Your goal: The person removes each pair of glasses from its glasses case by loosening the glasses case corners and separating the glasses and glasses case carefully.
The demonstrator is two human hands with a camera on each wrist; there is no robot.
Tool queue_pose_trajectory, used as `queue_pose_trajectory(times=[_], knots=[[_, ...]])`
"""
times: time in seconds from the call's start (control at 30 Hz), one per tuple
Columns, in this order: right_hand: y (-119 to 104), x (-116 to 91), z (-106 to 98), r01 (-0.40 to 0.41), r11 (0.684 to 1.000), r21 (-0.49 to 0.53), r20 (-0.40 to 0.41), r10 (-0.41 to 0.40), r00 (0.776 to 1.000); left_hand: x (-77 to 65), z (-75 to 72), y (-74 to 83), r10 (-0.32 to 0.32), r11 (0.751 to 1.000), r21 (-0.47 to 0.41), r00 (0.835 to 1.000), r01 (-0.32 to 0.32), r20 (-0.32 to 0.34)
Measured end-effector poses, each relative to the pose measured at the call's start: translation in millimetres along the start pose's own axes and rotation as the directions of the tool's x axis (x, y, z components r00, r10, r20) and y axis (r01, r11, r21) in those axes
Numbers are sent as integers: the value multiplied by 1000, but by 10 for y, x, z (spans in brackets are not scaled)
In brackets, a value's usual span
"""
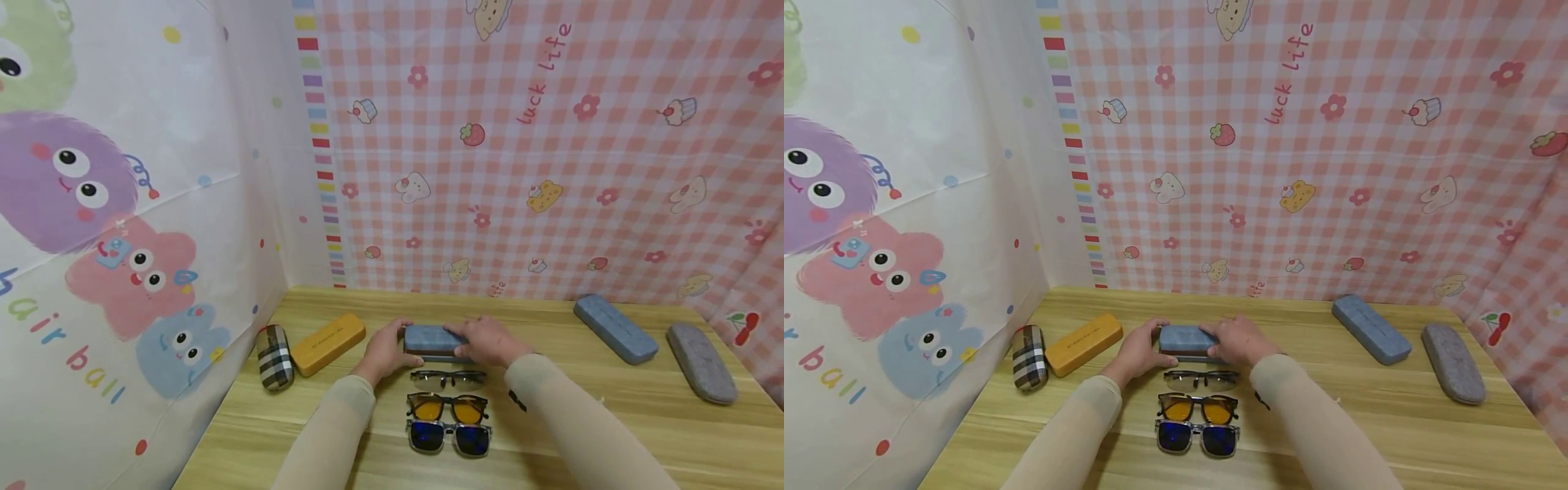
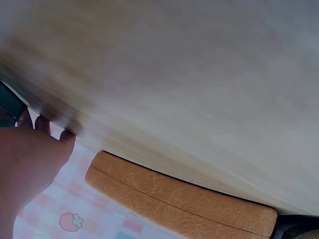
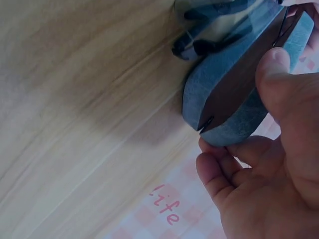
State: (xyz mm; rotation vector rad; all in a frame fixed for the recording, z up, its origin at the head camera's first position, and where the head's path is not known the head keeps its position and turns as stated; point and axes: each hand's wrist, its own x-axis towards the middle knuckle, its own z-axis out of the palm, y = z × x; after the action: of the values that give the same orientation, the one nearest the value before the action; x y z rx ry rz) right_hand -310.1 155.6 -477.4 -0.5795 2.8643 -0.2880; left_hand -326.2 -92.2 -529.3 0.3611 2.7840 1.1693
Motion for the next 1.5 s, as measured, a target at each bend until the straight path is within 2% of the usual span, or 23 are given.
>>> queue_pose_trajectory(times=[0.17, 0.43, 0.77, 1.0, 1.5], knots=[[-22, 6, 47, 1, 999, -37, -26, -2, 1000, -10, -6, -8, 15, 1000, 16, 1000, -15, -2], [-54, 3, 81, -3, 999, -39, -47, 1, 999, -17, 0, -8, 8, 1000, 16, 1000, -8, 4], [-53, -3, 80, 21, 999, -40, -90, -25, 996, -28, -3, -16, 38, 999, -4, 999, -38, -6], [-55, 1, 92, 27, 999, -24, -100, -30, 995, -40, -2, -6, 57, 998, 21, 998, -57, -7], [-62, 6, 49, 4, 1000, 14, -116, -2, 993, -34, 12, -9, 48, 999, 23, 999, -47, -5]])
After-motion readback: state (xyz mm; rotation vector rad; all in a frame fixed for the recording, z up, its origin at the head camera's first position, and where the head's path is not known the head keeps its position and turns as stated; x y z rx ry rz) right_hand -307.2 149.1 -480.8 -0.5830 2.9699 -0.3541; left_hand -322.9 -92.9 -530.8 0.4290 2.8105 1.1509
